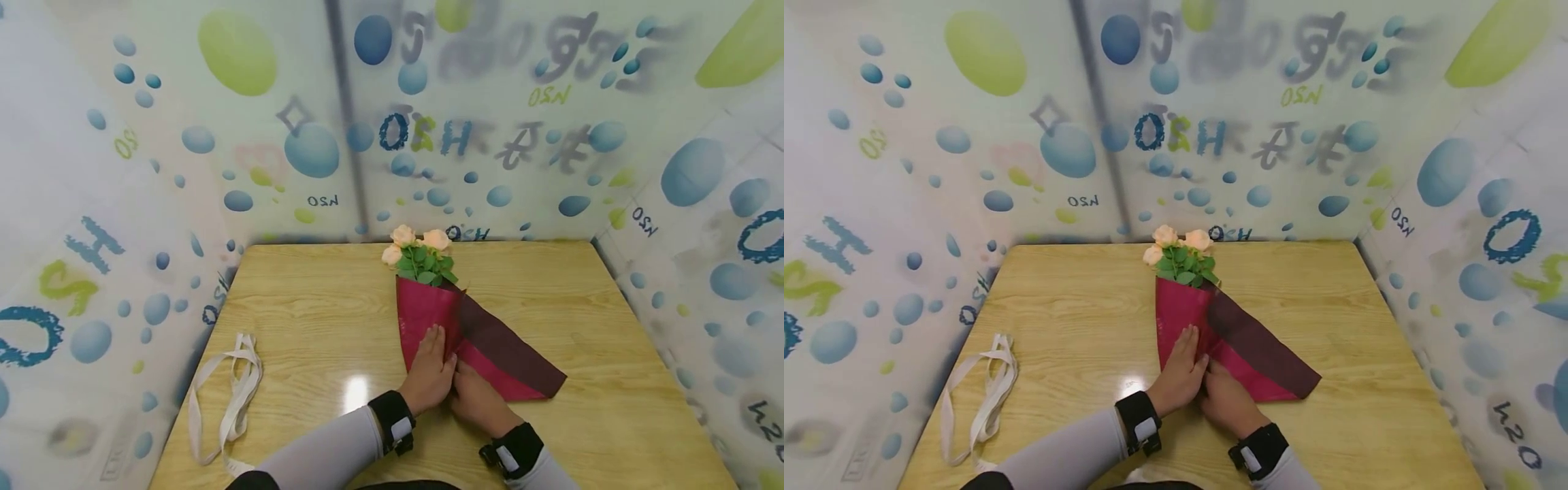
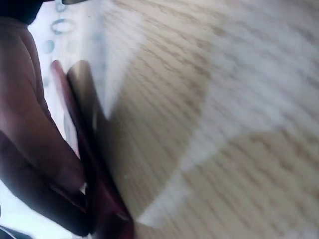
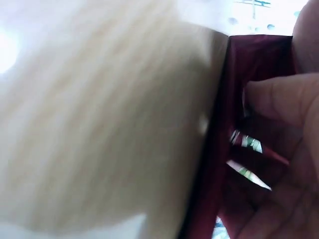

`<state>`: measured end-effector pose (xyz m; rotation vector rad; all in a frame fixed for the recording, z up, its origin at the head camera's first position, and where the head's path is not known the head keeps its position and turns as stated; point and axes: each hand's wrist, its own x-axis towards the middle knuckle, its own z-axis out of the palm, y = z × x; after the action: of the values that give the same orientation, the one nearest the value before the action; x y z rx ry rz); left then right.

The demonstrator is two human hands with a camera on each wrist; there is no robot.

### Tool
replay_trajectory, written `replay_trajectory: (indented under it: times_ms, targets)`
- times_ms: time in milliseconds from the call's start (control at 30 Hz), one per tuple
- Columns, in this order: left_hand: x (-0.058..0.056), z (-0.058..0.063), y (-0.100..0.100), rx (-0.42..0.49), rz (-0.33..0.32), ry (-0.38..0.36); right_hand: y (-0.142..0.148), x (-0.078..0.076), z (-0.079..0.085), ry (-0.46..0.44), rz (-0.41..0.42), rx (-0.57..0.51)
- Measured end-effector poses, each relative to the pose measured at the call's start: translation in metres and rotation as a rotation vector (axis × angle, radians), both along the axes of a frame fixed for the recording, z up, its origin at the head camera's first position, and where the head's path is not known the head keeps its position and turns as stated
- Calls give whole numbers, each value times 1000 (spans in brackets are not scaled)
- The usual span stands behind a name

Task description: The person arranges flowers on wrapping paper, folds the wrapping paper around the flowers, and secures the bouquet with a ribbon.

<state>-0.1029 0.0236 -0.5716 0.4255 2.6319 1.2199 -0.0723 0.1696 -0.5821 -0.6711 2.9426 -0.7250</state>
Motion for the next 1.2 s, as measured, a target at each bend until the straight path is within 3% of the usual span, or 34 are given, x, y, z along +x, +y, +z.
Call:
replay_trajectory:
  times_ms: [167, 367, 567, 700, 833, 933, 1100, 1200]
  targets:
    - [-1, -3, 3, -126, -64, 56, 10, 5, 0, 63, 50, 15]
    - [1, -5, 1, -288, -153, 120, 17, 5, 2, 66, 73, 23]
    - [-1, -20, -2, -431, -222, 168, 30, 7, 1, 127, 111, 75]
    - [0, -26, -4, -542, -291, 198, 41, 12, 1, 75, 14, 87]
    - [0, -23, -8, -566, -355, 170, 52, 15, 2, 16, -70, 97]
    - [-2, -19, -11, -563, -371, 174, 59, 18, 3, 23, -115, 120]
    - [-10, -26, -14, -655, -370, 318, 64, 21, 5, 0, -244, 152]
    - [-12, -33, -14, -716, -402, 380, 67, 21, 5, -28, -326, 161]
